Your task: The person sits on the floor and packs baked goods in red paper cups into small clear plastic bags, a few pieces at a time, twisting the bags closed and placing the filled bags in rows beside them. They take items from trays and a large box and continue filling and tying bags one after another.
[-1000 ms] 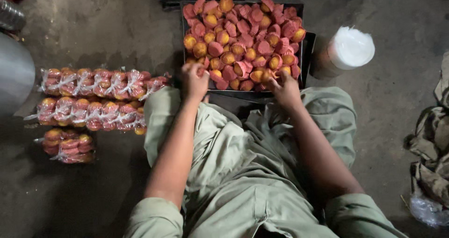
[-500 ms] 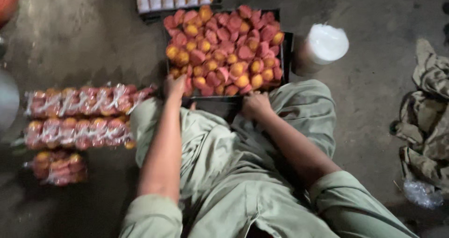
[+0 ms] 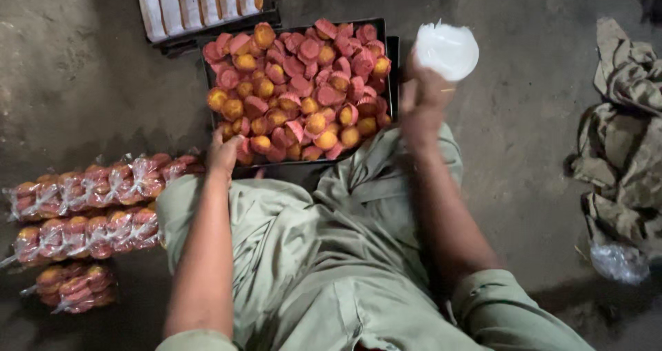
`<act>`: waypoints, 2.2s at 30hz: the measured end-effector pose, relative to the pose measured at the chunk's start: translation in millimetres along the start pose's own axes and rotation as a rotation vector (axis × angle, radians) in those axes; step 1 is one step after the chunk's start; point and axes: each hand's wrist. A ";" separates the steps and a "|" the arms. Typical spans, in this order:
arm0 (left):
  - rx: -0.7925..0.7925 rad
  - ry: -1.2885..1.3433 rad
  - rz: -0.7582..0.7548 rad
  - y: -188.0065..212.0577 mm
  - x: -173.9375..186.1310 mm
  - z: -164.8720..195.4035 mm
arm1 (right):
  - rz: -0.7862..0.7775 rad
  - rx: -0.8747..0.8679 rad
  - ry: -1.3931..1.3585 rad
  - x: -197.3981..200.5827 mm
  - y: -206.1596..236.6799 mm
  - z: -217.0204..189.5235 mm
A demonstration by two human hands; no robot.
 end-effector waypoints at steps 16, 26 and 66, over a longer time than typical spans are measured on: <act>-1.079 -0.355 0.151 120.3 -92.1 17.5 | -0.464 0.437 -0.566 -4.7 45.1 -91.9; -0.196 0.316 -0.297 87.0 -23.2 -25.8 | -0.948 -0.061 -1.067 -21.9 46.5 -41.8; 0.088 0.523 -0.448 140.0 -63.4 -49.8 | -1.227 -0.262 -0.697 8.0 84.1 -114.1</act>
Point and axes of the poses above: each hand's wrist, its own y-axis away from the middle knuckle, its own x-axis out of the back of the hand, z = x × y, and after that the axes turned 13 degrees about x, right-handed
